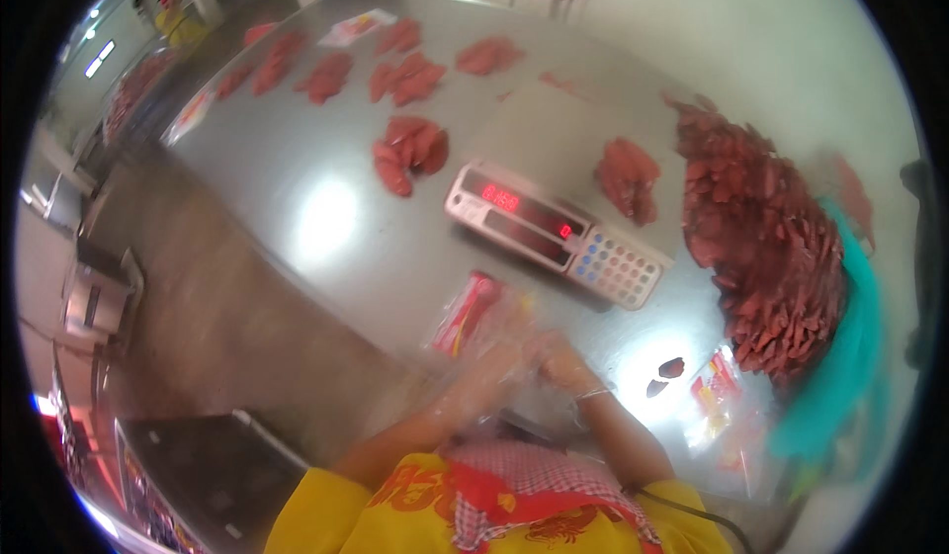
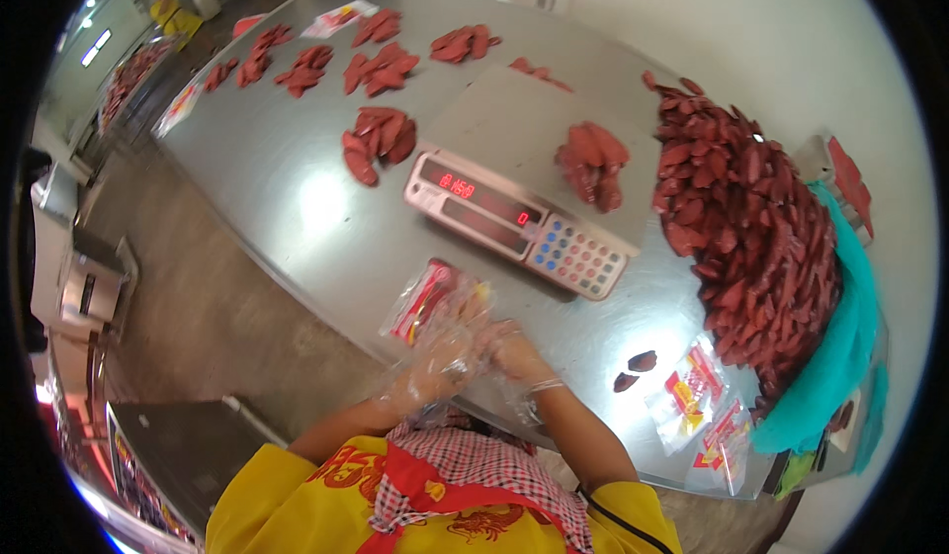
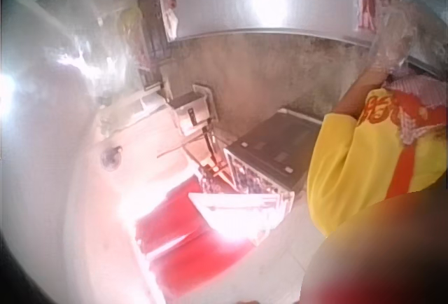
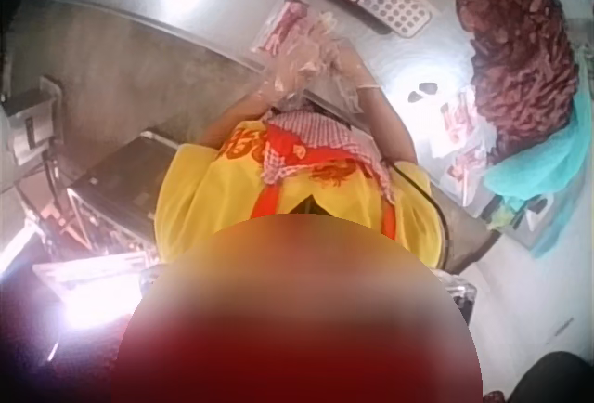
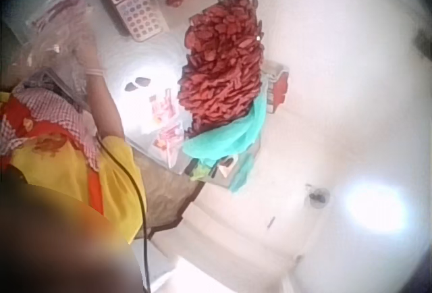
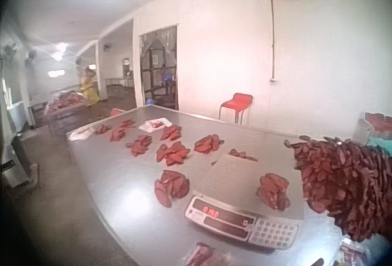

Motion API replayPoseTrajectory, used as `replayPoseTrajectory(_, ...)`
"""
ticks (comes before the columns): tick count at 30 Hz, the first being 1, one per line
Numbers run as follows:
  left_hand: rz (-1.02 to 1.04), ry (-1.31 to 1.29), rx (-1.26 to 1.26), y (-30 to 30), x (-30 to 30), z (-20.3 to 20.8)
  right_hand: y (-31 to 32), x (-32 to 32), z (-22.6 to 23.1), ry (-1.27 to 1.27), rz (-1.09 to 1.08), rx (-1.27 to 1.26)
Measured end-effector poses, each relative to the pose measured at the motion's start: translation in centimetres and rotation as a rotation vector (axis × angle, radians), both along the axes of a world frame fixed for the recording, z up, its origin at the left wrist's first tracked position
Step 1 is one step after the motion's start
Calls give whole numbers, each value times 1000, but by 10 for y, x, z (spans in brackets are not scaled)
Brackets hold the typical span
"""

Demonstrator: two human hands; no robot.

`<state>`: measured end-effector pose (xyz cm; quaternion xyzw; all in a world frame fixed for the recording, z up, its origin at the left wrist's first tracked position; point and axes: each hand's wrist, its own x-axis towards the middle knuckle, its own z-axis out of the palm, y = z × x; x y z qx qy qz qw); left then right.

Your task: The person repeatedly scoops red meat pieces from a large pile on a stainless steel table, places them on a digital scale, and then transfers them into clear plastic bags. The process is repeated multiple times to create several packaged portions.

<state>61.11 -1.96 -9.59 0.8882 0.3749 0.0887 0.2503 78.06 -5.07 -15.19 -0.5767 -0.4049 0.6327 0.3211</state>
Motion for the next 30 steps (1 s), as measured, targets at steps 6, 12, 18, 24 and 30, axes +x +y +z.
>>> replayPoseTrajectory(6,47,-130,-69,8,1,6,40,46,60,-401,418,502)
replayPoseTrajectory(12,14,-79,136,8,-3,-33,128,140,172,-712,-387,359)
replayPoseTrajectory(18,73,-177,7,8,-4,-31,200,189,140,-608,-340,481)
replayPoseTrajectory(24,66,-153,53,3,0,-6,200,191,137,-819,-215,363)
replayPoseTrajectory(30,-8,-161,223,8,-1,-8,209,199,166,-797,-471,385)
